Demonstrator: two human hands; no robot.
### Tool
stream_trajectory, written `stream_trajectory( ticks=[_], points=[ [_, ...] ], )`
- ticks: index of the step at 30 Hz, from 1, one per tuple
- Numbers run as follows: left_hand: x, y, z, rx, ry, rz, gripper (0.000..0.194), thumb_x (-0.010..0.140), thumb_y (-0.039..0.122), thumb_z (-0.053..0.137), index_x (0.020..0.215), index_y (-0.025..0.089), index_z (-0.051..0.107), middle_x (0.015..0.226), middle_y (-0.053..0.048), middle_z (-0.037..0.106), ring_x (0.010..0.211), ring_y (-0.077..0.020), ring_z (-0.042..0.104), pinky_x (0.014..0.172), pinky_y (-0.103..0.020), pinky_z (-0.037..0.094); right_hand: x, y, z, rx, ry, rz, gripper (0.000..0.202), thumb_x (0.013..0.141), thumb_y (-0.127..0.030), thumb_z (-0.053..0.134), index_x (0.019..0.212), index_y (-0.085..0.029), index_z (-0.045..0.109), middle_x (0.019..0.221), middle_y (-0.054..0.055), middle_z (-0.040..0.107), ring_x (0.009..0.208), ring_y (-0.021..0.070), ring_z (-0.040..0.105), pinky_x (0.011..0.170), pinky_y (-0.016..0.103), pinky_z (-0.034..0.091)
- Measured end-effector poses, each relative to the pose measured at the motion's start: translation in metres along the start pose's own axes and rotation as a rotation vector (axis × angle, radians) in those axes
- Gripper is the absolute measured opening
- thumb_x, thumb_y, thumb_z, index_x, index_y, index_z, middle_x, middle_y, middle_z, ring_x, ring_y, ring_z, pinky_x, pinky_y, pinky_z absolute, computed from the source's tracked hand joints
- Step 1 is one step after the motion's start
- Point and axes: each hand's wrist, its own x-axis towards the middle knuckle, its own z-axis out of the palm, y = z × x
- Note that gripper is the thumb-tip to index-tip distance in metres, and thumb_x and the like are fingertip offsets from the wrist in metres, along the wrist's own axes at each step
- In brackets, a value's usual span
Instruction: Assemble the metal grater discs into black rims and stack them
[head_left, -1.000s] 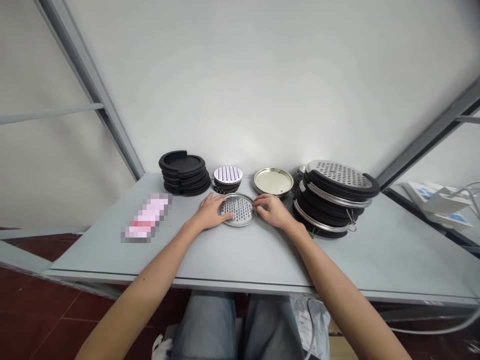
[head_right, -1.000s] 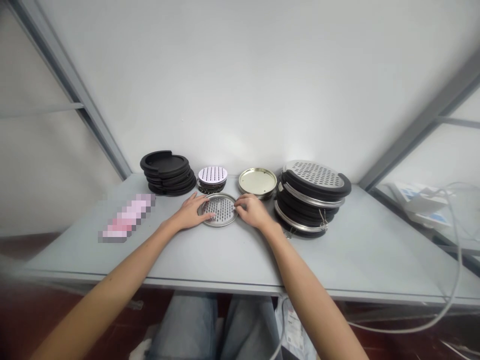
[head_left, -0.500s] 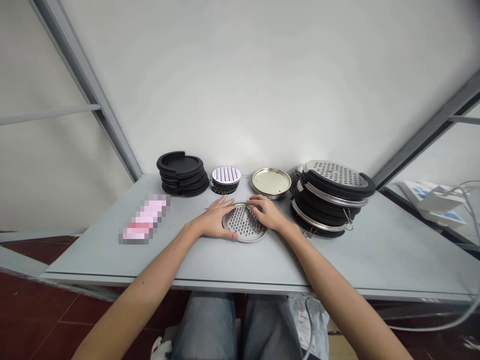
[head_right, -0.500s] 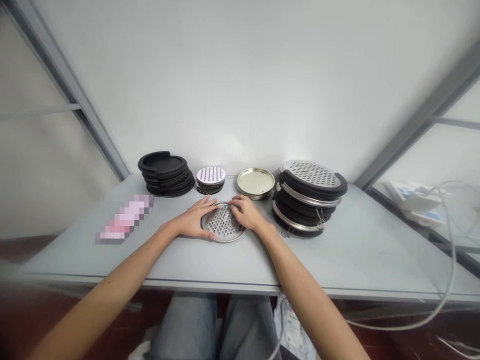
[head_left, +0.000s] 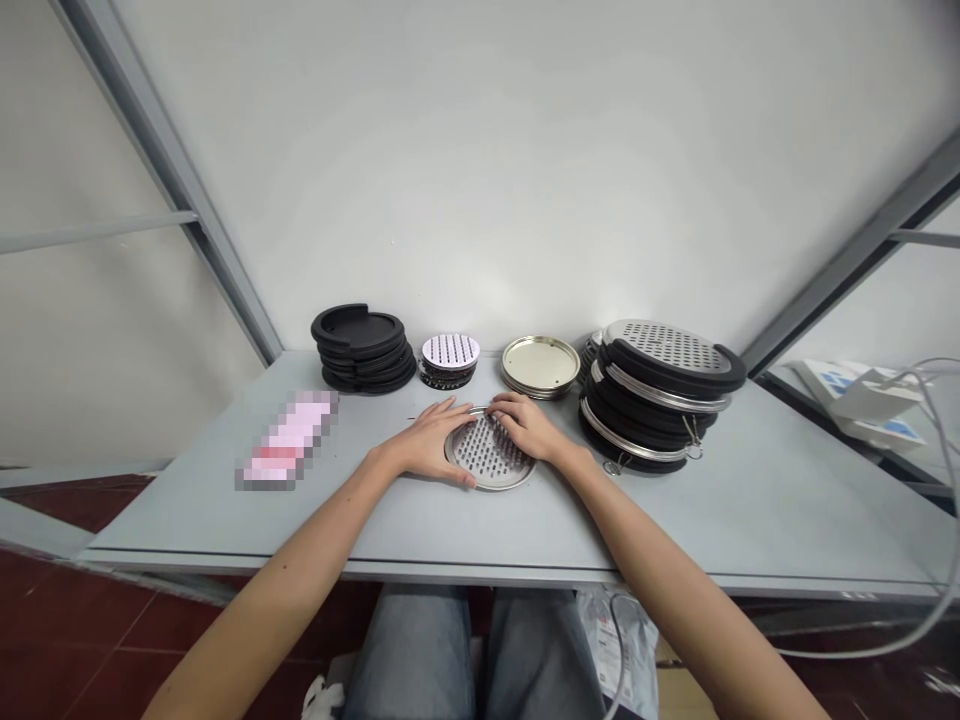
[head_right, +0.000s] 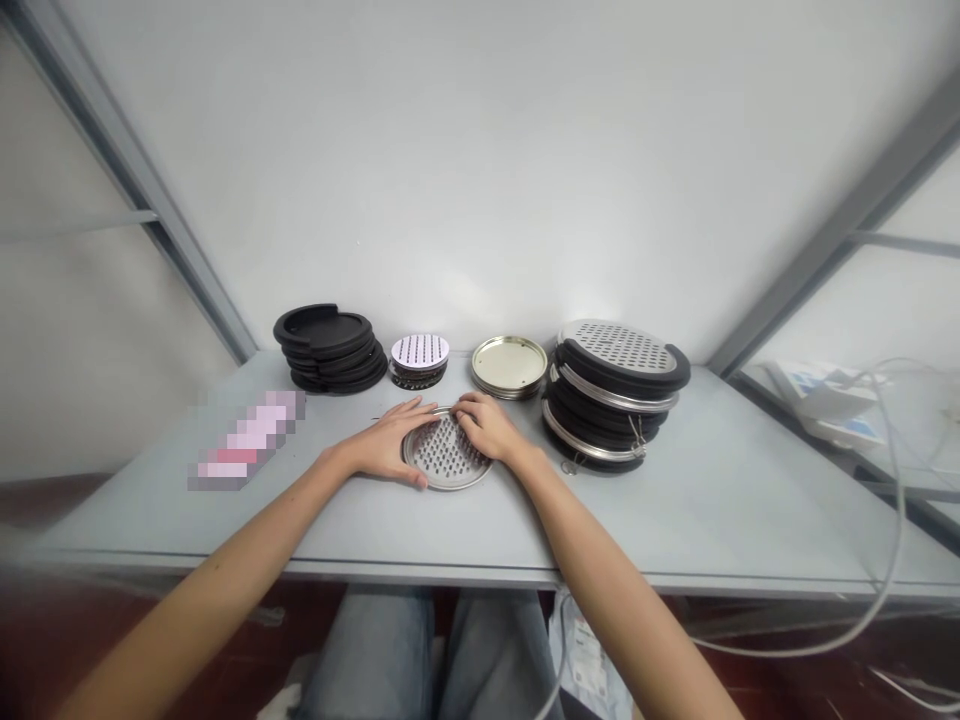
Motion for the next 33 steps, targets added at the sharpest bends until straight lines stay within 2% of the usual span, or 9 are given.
stream_trajectory(
  ticks=[4, 11, 21, 33],
  points=[
    [0.001, 0.001, 0.001, 0.015, 0.001, -0.021, 0.105, 0.06, 0.072, 0.072, 0.146, 0.023, 0.038, 0.157, -0.01, 0.025, 0.146, -0.0368, 0.01, 0.118, -0.052, 0.014, 0.002, 0.001, 0.0, 0.031, 0.001, -0.01, 0.031, 0.094, -0.022, 0.042, 0.104, -0.015, 0.07, 0.112, 0.012, 0.065, 0.106, 0.0218, 0.059, 0.098, 0.038, 0.042],
    [0.002, -0.002, 0.003, 0.02, 0.0, 0.001, 0.11, 0.054, 0.071, 0.076, 0.145, 0.022, 0.038, 0.157, -0.011, 0.024, 0.146, -0.0381, 0.011, 0.118, -0.053, 0.014, 0.003, 0.001, -0.001, 0.063, 0.009, -0.004, 0.029, 0.093, -0.022, 0.043, 0.1, -0.015, 0.07, 0.11, 0.011, 0.067, 0.105, 0.0221, 0.059, 0.097, 0.038, 0.042],
    [0.002, -0.001, 0.004, 0.057, 0.0, -0.001, 0.112, 0.056, 0.076, 0.071, 0.146, 0.02, 0.036, 0.157, -0.012, 0.024, 0.146, -0.0362, 0.015, 0.119, -0.051, 0.013, 0.001, 0.008, 0.0, 0.049, -0.016, -0.061, 0.033, 0.093, -0.026, 0.042, 0.108, -0.016, 0.07, 0.123, 0.014, 0.059, 0.116, 0.0258, 0.055, 0.104, 0.043, 0.041],
    [0.001, 0.001, 0.002, 0.079, -0.008, -0.001, 0.112, 0.057, 0.076, 0.07, 0.148, 0.021, 0.033, 0.156, -0.013, 0.027, 0.145, -0.0358, 0.02, 0.118, -0.052, 0.014, 0.0, 0.012, 0.002, 0.061, 0.03, -0.067, 0.028, 0.09, -0.033, 0.053, 0.1, -0.02, 0.075, 0.114, 0.011, 0.062, 0.105, 0.0243, 0.06, 0.097, 0.041, 0.045]
  ],
)
